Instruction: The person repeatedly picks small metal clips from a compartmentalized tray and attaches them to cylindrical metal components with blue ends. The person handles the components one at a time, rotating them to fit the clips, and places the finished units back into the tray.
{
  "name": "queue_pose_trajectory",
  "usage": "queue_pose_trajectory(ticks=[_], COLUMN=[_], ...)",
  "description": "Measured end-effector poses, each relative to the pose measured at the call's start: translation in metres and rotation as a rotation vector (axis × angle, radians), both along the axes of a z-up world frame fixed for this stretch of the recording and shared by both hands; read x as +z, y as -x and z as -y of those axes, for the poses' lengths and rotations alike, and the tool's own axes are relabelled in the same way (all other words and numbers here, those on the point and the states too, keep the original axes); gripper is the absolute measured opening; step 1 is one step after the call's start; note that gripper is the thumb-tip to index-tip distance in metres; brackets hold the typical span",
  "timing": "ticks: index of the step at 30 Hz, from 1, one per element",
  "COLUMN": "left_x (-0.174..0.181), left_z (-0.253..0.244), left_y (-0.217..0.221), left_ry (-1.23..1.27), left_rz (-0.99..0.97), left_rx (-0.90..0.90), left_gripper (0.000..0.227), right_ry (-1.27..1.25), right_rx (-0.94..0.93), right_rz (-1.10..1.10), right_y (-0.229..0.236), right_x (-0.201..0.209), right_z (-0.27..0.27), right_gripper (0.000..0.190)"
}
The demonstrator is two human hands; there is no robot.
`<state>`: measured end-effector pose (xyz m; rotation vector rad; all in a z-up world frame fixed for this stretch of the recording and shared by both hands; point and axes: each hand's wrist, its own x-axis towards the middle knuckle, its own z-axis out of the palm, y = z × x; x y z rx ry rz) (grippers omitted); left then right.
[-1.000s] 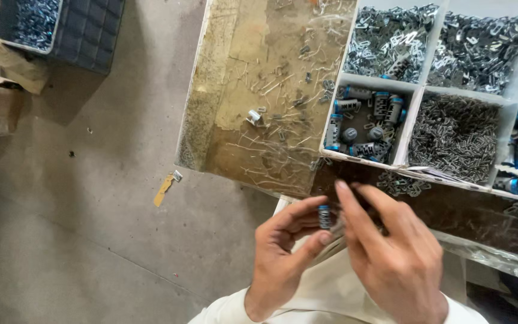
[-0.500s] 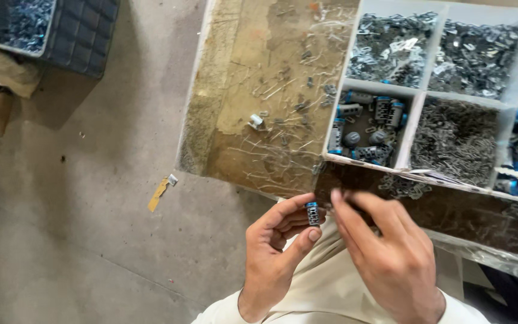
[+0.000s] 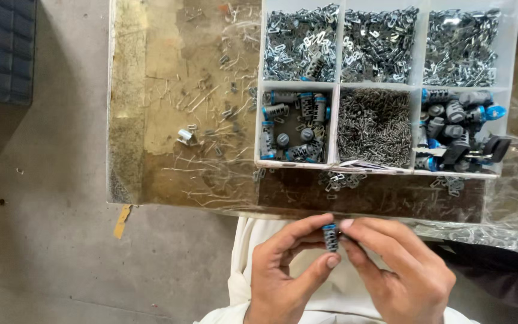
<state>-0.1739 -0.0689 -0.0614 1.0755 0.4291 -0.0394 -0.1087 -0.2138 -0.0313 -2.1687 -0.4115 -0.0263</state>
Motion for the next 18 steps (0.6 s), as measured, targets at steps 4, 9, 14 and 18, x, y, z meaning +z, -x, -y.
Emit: queue_pose_trajectory(ticks=[4, 9, 14, 18], left_x=[0.005, 0.014, 0.013, 0.005], left_z=[0.002, 0.004, 0.004, 0.008], left_y=[-0.006, -0.007, -0.006, -0.003], left_ry=[-0.073, -0.071, -0.216, -0.124], left_rz=[-0.007, 0.015, 0.031, -0.018], left_rx=[-0.051, -0.092, -0.123, -0.103], left_gripper=[0.046, 0.046, 0.047, 0.048], right_ry=[-0.14, -0.119, 0.067, 0.037], right_rx=[-0.061, -0.083, -0.031, -0.022], right_rz=[-0.164, -0.201, -0.093, -0.032], right_y=[0.003, 0.005, 0.006, 0.005], right_x=[0.002, -0.005, -0.002, 0.002], right_z=[0.016, 0.02, 0.018, 0.022], right_gripper=[0.017, 0.014, 0.018, 0.021])
